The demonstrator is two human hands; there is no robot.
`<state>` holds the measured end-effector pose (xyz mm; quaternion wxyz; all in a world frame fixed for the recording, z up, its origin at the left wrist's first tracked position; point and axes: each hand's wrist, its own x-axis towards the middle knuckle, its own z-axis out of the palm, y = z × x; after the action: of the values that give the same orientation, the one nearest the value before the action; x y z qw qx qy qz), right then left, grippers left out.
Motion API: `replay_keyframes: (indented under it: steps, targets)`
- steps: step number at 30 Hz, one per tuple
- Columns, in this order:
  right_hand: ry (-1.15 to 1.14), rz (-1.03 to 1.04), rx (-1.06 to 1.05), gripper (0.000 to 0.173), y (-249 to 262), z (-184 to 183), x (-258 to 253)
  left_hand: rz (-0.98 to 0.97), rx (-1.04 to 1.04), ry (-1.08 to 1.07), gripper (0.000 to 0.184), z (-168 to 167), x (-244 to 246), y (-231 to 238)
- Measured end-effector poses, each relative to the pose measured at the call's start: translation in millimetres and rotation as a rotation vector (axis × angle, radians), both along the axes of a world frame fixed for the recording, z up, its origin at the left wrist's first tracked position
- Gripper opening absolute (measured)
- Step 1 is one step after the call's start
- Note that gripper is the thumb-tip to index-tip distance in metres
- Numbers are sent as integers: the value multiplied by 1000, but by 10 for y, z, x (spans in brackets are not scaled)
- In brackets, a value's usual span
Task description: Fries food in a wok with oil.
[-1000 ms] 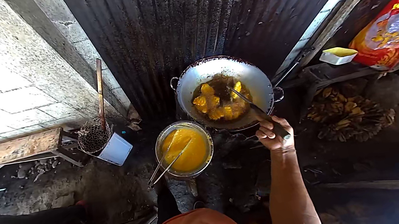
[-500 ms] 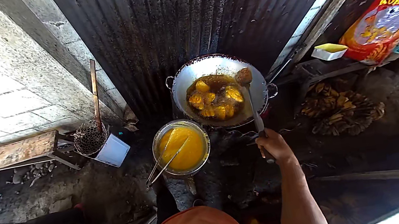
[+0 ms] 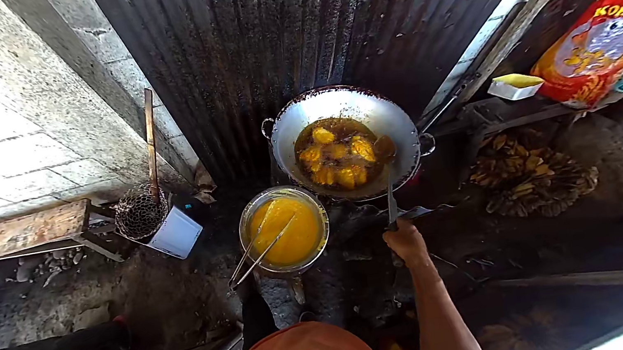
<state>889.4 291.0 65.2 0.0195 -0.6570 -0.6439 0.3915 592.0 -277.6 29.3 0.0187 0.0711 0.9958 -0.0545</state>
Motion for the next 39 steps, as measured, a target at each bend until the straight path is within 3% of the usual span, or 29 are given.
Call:
replay_keyframes:
  steps: [6,10,14,18,23,31,34,39]
  targets:
    - [543,-304,-105,33,-139,103,-186,13,7,0,46,18,4,18]
    - [555,-314,-113,33,-124,107,-340,23,-1,-4,47,53,12,51]
    - [279,-158,-62,38,-89,47,-556,26,35,-16,45,85,27,55]
    - [645,-344,-119,18,-174,181,-700,12,46,30,45,12,7,21]
    - [874,-415,-175,18,-174,242,-723,13,22,17,45,-1,-5,20]
    - [804,-311,-187,19,70,324,-981,1,49,76,45,-52,-4,-18]
    - [721,-258,-114,30,29,241,-978,-25,56,126,48,-203,-30,-107]
    - [505,-187,23,35,81,95,-925,-4,42,88,49,-199,-33,-97]
